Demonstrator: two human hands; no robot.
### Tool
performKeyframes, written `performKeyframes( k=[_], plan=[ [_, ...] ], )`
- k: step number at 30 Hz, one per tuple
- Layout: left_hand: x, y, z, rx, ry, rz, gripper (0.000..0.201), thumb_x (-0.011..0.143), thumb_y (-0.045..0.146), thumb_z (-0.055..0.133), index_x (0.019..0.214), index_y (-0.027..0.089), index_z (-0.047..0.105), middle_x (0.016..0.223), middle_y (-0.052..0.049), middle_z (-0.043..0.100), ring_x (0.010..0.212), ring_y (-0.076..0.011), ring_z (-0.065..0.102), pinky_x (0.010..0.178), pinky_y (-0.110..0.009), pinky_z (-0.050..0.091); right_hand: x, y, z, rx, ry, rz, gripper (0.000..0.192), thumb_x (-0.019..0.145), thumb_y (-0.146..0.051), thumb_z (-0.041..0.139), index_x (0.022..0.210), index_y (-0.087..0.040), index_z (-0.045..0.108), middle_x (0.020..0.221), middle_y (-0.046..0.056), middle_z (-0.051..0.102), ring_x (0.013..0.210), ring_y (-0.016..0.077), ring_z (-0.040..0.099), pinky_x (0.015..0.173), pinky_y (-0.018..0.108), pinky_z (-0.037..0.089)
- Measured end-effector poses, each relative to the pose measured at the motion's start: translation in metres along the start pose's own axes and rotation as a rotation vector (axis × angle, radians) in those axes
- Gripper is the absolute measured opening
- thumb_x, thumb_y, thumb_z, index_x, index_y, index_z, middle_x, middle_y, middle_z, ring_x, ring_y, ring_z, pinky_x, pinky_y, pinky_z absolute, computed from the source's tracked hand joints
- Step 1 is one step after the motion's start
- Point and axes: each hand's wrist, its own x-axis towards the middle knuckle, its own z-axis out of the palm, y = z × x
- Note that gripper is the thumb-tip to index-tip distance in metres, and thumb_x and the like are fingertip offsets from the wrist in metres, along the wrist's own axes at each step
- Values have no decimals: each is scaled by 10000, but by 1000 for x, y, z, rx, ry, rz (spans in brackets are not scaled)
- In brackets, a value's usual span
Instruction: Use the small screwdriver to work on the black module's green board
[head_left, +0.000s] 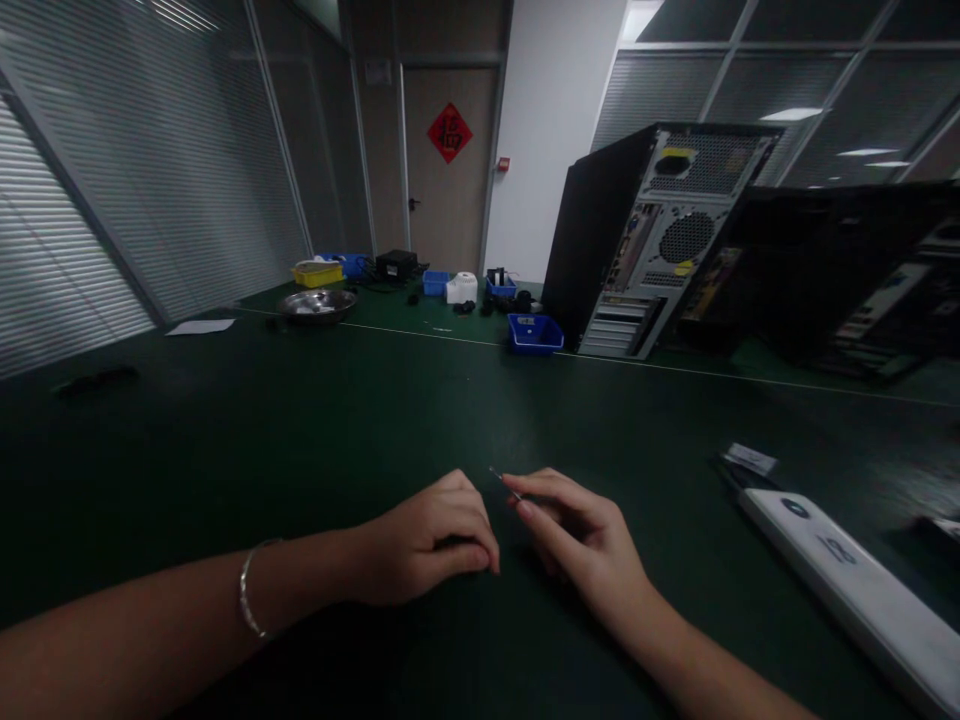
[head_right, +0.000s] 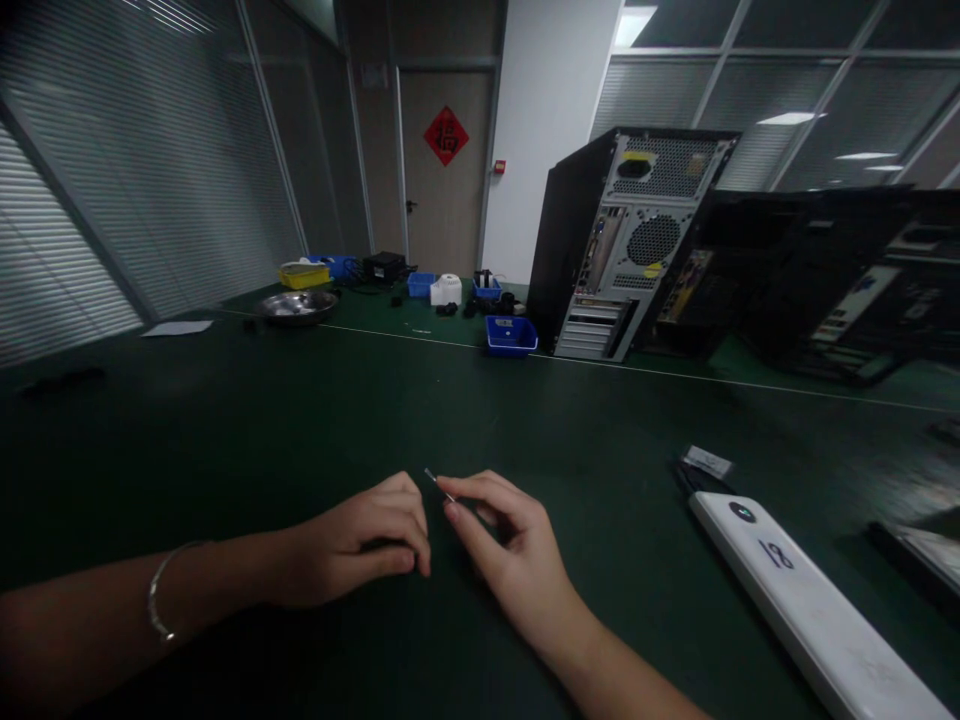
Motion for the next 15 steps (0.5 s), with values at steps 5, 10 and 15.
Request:
performKeyframes(
  k=[5, 10, 15],
  plan=[
    [-2, 6, 3, 266, -143, 81, 209, 901, 235, 595, 1075, 253, 710, 1100, -79, 624, 1089, -249, 497, 969, -392, 369, 0, 2, 1, -33, -6, 16, 214, 900, -286, 621, 1076, -225, 725, 866, 36, 650, 459, 73, 495, 389, 212, 363],
    [-5, 1, 4, 259, 23, 85, 230, 944, 236, 514, 1142, 227, 630, 1135, -89, 603, 1086, -238, 503, 951, -385, 378, 3, -2, 0, -120, -29, 25, 244, 917, -276, 586, 1130, -200, 677, 867, 37, 660, 575, 121, 577, 499, 238, 447],
    [-5, 9, 7, 437, 126, -15, 340, 846, 496, 606, 894, 160, 585, 873, -71, 597, 788, -225, 509, 728, -354, 374, 6, -9, -7, -268, -125, 3, 142, 876, -182, 584, 1007, -191, 639, 928, 45, 678, 860, 203, 631, 759, 308, 496]
  ],
)
